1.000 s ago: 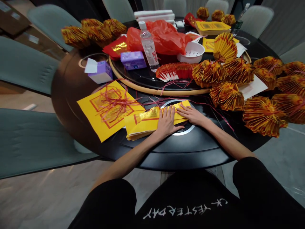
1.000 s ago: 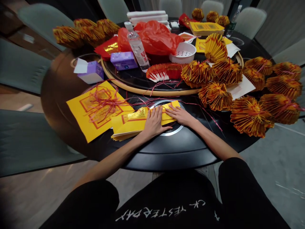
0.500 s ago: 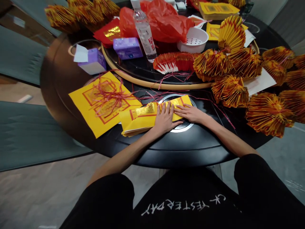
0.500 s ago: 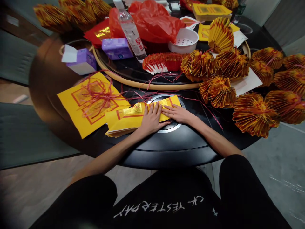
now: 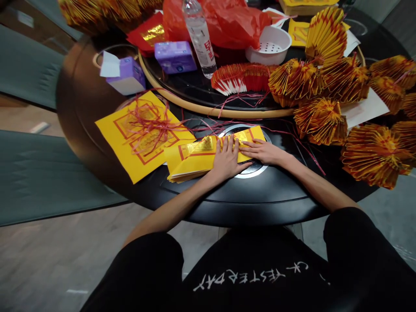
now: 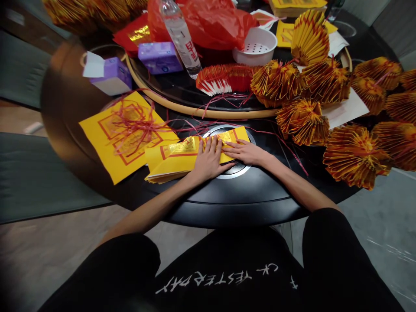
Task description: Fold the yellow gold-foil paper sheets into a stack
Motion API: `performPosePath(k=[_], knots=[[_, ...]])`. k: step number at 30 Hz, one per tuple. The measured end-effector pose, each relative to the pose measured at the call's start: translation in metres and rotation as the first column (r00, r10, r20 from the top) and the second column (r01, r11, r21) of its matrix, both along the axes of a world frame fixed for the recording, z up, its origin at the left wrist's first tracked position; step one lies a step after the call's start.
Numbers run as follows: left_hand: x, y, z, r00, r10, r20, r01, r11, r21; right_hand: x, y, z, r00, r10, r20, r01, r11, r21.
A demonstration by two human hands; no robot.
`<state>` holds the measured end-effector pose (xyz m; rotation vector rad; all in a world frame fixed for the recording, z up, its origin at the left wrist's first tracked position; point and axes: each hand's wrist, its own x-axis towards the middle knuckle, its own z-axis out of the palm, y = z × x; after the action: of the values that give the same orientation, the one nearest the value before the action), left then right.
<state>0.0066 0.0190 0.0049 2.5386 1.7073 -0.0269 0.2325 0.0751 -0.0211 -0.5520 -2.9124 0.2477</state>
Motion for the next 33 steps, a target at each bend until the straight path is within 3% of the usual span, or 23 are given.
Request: performPosePath(k=[13,20,29,33], knots=[[0.000,0.002,0.001,1.000,0.011,0.011,-0.010,0.999,-0.046,-0.001,-0.002,0.001,1.000,-0.020,0.018,0.021,0.999,-0.042],[0.002,0.001,-0.001,1.000,0.021,0.010,-0.021,0.999,-0.025,-0.004,-0.014,0.006,0.998,-0.034,-0.060,0.032,0.999,-0.032],[0.005,0.001,0.005,0.999,0.033,0.014,-0.033,0.999,-0.026,0.026,-0.041,0.007,0.986,-0.164,-0.034,0.163,0.986,-0.037],[0.006,0.001,0.004,0.999,0.025,0.024,-0.024,0.999,-0.028,0.019,-0.042,0.009,0.972,-0.236,-0.015,0.236,0.971,-0.030]])
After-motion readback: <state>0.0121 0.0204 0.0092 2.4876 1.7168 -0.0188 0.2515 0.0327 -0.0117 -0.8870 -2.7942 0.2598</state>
